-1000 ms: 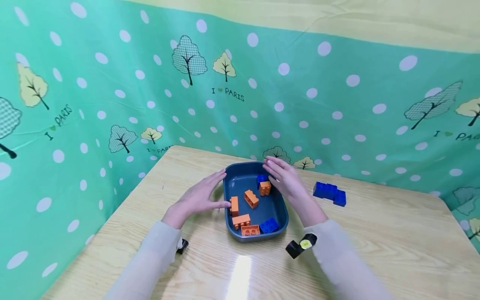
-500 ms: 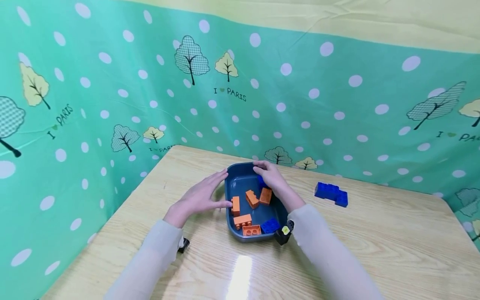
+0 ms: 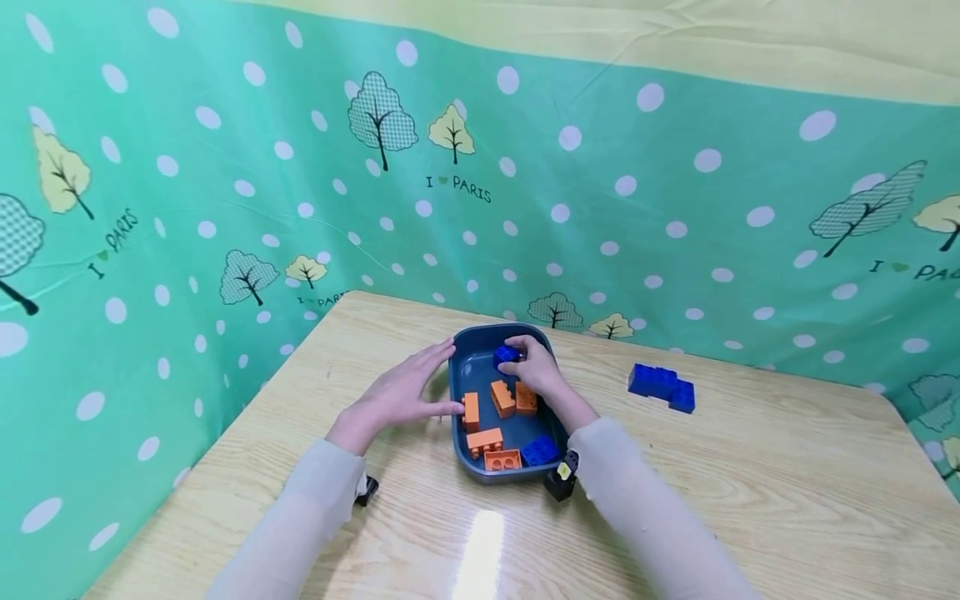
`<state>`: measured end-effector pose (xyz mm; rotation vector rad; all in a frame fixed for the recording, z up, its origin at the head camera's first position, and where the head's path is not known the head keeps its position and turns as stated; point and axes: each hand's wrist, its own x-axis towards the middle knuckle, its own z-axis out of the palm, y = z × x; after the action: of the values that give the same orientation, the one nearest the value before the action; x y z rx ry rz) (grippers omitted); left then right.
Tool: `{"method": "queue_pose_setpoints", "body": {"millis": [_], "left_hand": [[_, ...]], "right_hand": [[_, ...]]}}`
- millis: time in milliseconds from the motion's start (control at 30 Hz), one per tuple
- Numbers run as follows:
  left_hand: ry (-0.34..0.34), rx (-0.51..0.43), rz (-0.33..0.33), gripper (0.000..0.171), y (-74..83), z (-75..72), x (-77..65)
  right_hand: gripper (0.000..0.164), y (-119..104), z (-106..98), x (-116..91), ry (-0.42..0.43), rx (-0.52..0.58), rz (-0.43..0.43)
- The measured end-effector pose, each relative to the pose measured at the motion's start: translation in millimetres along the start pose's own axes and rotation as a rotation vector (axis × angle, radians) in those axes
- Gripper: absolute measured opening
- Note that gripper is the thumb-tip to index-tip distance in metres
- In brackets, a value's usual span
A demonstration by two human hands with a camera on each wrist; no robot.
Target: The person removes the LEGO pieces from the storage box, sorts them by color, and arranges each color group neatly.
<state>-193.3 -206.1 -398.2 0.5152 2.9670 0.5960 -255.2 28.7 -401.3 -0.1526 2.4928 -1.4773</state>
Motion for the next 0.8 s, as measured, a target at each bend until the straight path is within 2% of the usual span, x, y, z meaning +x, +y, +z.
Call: {"method": "queue_pose_setpoints", "body": {"millis": [267, 533, 800], "left_hand": [[0.003, -0.003, 0.0, 0.103, 1.2, 1.1, 0.5], [0.009, -0.008, 0.0, 0.104, 2.3, 1.8, 0.1], [0.011, -0.001, 0.005, 0.103, 2.4, 2.3, 0.2]], "right_hand": [[0.042, 1.6, -0.1, -1.6, -0.005, -0.012, -0.021], [0.044, 0.9, 0.1, -1.2, -0.047, -0.14, -0.028], [0.031, 3.7, 1.0, -0.3, -0.038, -0.187, -0.023]]}}
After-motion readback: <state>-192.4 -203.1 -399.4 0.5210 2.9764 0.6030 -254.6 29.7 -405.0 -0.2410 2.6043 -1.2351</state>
